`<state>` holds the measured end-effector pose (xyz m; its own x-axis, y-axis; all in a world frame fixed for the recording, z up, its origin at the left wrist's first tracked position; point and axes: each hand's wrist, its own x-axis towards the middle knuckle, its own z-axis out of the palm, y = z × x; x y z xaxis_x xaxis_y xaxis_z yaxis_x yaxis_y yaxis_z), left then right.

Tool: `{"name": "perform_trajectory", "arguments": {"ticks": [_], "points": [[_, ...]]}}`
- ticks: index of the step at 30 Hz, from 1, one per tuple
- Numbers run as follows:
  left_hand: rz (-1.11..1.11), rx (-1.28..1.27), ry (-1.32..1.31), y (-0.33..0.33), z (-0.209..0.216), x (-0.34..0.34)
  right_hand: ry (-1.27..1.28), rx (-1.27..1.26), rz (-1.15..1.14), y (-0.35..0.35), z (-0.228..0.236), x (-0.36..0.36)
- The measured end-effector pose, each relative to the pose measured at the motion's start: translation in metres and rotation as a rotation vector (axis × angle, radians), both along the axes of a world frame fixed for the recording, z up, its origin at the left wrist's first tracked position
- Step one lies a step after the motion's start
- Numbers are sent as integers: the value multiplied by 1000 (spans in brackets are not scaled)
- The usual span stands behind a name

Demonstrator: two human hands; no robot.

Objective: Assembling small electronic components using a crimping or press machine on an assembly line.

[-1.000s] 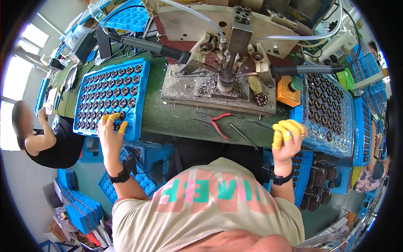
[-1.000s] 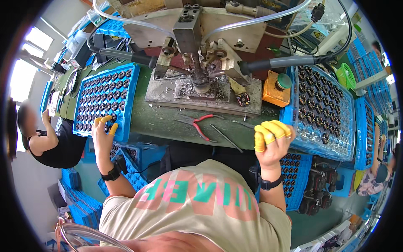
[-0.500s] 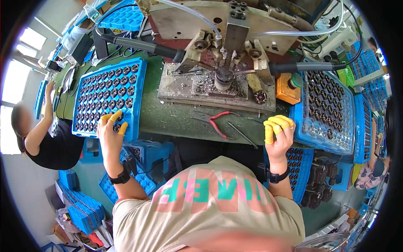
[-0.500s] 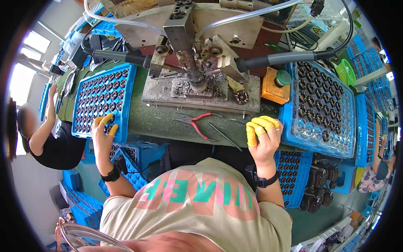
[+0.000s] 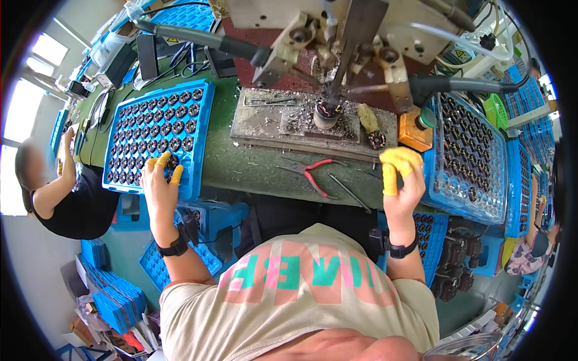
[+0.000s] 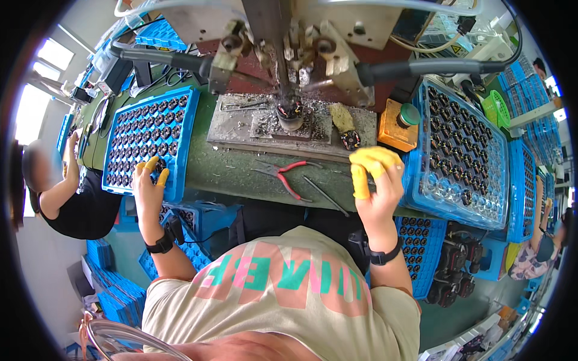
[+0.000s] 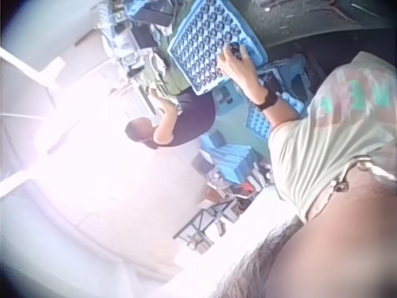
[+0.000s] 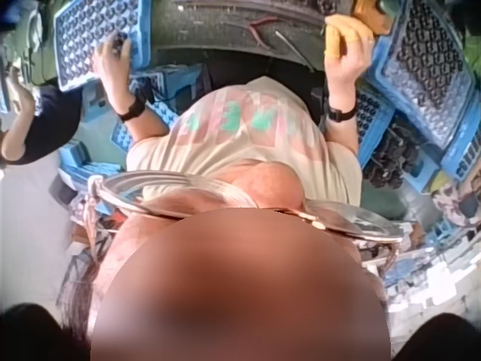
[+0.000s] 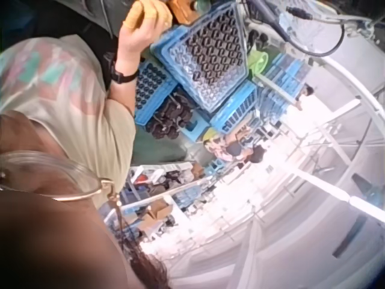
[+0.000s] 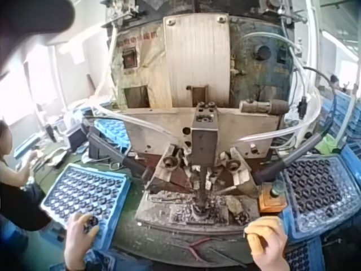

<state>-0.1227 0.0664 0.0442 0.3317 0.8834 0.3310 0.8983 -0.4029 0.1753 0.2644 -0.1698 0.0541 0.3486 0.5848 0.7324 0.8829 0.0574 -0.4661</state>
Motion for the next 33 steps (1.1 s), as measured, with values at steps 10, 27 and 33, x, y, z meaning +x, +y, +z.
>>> {"name": "perform_trajectory", "arguments": {"ticks": [10,27,33], "points": [[31,-82,-178,12,-3,0,14,-63,73,83,35,-18],[-720,-171,-771,-16,30,194,43,45,-234,-85,29,-13],[-846,-27,-638,-14,41,228,21,89,-386,-154,26,-26]]}}
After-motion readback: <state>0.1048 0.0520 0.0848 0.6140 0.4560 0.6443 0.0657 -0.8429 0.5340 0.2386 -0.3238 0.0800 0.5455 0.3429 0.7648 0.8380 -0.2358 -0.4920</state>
